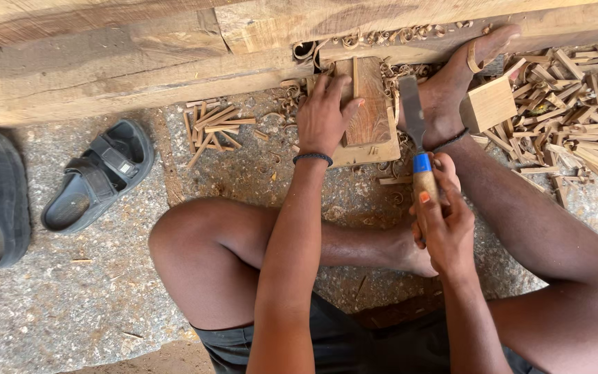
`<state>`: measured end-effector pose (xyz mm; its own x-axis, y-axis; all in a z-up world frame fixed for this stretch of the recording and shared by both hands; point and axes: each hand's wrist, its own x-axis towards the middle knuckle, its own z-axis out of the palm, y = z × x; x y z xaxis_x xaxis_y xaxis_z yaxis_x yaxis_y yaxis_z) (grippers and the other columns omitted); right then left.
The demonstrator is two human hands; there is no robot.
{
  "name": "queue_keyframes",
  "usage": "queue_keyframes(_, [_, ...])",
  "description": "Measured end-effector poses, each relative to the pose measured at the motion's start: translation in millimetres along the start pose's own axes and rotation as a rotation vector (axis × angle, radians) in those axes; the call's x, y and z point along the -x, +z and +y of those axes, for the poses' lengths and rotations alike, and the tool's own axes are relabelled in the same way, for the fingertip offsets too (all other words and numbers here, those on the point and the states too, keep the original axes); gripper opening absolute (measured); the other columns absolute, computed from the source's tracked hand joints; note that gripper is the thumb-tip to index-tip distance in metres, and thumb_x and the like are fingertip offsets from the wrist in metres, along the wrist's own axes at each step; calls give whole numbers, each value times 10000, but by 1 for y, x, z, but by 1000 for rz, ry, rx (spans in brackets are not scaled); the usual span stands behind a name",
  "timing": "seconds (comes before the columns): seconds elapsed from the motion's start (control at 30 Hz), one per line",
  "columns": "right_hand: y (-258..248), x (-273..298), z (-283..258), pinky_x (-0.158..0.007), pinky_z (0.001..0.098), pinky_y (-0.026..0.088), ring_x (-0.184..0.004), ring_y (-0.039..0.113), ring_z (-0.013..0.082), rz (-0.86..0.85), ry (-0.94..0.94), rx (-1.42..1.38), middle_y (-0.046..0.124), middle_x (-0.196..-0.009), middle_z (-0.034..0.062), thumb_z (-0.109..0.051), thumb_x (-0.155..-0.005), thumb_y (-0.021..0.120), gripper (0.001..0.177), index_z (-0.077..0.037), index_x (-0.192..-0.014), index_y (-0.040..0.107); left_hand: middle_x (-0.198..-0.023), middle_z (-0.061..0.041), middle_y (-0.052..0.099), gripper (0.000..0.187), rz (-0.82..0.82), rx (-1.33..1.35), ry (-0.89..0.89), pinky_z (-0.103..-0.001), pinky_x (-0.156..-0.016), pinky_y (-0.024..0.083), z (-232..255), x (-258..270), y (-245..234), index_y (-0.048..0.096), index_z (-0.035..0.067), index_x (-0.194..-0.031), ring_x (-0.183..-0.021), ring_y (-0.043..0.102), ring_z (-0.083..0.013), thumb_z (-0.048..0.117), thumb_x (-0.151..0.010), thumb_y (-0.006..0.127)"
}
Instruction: The person carves a piece of wood using a chisel while sitting on the floor. They use their hands to guide the tool and their feet to hold the wood in place while removing wood shavings.
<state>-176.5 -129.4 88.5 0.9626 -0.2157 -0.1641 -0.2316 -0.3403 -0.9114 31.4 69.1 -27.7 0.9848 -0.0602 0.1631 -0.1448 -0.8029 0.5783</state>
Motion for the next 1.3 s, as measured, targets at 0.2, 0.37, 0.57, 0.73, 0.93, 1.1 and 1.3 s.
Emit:
queue_keyframes(0.2, [11, 21, 1, -334, 268, 397, -462, 544, 92, -54, 93, 1, 671, -767, 113, -157, -1014, 540, 524, 23, -1498, 452, -1202, -159, 598, 903, 282, -75, 151, -412, -732, 599, 9, 6, -14, 527, 86, -1420, -930, 678, -260, 740, -805, 620])
queue_keyframes(0.37, [18, 21, -14, -326, 273, 380, -429, 518, 108, -60, 181, -33, 654, -717, 134, -190, -1011, 534, 533, -12, -1509, 474, -1236, -106, 673, 799, 309, 182, 432, -392, -828, 576, 44, 16, -32, 491, 141, -1431, -953, 688, -184, 781, -955, 432])
queue_keyframes(0.57, [24, 21, -30, -332, 272, 397, -454, 532, 106, -116, 203, -51, 649, -730, 124, -226, -1022, 514, 537, -33, -1520, 462, -723, -10, 722, 706, -160, 416, 630, -265, -476, 544, 100, 37, 0, 579, 179, -1305, -548, 710, -125, 753, -925, 422])
queue_keyframes(0.73, [29, 20, -33, -336, 267, 389, -461, 526, 110, -113, 235, -75, 637, -734, 125, -232, -1017, 520, 543, -40, -1522, 470, -815, -10, 765, 669, -182, 378, 633, -252, -482, 562, 96, 35, 21, 576, 165, -1287, -658, 757, -100, 729, -955, 435])
queue_keyframes(0.93, [34, 16, -33, -343, 265, 389, -462, 517, 106, -141, 213, -53, 624, -738, 109, -213, -1024, 505, 529, -15, -1514, 475, -725, 8, 749, 677, -188, 329, 583, -278, -462, 542, 90, 33, 12, 612, 152, -1206, -586, 725, -105, 737, -913, 440])
queue_keyframes(1.1, [33, 14, -22, -337, 283, 393, -455, 522, 115, -157, 234, -27, 613, -713, 118, -189, -1020, 490, 533, 10, -1513, 451, -589, 34, 651, 659, -276, 241, 551, -302, -433, 471, 88, 31, 10, 651, 179, -821, -451, 598, -93, 775, -913, 383])
queue_keyframes(1.3, [36, 5, 7, -419, 289, 444, -496, 534, 148, -216, 194, -128, 612, -752, 136, -144, -1039, 458, 518, 63, -1513, 420, -487, 20, 561, 700, -322, 163, 550, -342, -431, 481, 86, 21, 7, 640, 189, -646, -402, 567, -123, 778, -918, 377])
